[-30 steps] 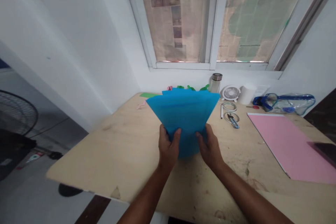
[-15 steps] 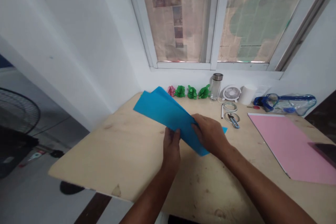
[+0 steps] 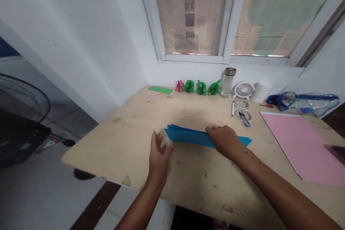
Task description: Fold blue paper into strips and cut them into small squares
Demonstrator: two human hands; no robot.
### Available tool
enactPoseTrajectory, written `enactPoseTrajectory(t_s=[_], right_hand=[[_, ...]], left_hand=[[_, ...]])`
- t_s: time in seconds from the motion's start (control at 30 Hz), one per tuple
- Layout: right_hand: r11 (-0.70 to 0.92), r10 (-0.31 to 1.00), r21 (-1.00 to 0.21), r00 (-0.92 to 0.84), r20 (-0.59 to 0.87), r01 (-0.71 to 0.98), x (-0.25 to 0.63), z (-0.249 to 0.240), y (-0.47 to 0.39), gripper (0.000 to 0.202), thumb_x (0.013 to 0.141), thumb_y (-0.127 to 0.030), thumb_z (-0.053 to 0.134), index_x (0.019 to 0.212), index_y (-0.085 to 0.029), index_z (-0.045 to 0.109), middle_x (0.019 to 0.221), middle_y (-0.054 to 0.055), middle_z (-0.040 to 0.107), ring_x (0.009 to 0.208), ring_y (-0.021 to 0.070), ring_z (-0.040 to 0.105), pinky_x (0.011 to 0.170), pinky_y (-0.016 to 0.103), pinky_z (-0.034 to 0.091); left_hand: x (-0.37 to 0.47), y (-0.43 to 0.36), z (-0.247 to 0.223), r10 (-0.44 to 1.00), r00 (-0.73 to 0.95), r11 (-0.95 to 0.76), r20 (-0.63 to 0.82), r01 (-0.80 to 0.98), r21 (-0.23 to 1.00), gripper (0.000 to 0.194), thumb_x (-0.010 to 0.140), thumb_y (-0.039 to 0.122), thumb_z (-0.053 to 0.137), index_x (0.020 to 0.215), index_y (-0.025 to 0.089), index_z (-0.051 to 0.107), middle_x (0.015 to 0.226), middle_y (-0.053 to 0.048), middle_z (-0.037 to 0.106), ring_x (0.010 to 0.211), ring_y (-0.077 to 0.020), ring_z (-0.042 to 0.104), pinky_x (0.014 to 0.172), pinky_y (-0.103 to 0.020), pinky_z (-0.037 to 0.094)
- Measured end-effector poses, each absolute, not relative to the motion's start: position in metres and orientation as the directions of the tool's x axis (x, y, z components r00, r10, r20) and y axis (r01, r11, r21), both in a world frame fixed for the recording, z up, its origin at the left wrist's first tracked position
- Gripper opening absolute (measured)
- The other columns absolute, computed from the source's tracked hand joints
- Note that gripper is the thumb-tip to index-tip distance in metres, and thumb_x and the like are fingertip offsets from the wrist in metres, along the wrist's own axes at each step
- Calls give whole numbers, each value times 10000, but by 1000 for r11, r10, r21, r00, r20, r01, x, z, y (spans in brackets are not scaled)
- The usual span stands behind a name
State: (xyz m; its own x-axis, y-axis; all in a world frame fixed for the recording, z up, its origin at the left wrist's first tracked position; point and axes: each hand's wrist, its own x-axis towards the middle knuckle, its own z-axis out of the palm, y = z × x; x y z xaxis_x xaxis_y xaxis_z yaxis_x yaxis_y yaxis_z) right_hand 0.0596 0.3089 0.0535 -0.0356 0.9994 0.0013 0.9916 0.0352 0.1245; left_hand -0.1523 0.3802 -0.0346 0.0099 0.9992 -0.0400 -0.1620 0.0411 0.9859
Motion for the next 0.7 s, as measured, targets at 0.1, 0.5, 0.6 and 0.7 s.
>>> enactPoseTrajectory(t_s=[0.1,0.5,0.6,0.7], right_hand=[[46,999,119,-46,0,992,65,60,309,283,759,19,489,914,-193,596,850,87,700,777,233,677,652,314,406],[31,999,95,-30,-14,995,97,52,268,462,808,-84,501,1257,-190,531,911,91,722,758,244,676,665,345,430],[-61,997,1,60,55,998,123,45,241,421,821,-174,518,1235,-237,565,956,81,726,786,241,675,683,347,449],[-209,958,-290,254,130,934,145,32,219,337,816,-315,553,1147,-289,613,931,36,727,767,220,667,650,323,467]], left_hand=[[-151,409,-35,992,76,-93,97,-62,994,893,624,213,716,1419,272,313,1446,-121,422,1381,-260,346,1117,-423,296],[-141,419,-52,930,322,-172,177,-44,984,705,608,185,573,1303,212,453,956,-33,613,827,-191,606,753,-325,500],[-140,415,-48,903,361,-242,232,-18,970,710,601,188,579,1298,208,442,1097,-68,600,1011,-219,580,888,-351,462],[-137,412,-46,904,368,-231,218,-8,973,648,618,212,587,1254,211,464,1095,-67,601,1032,-224,575,916,-361,447]])
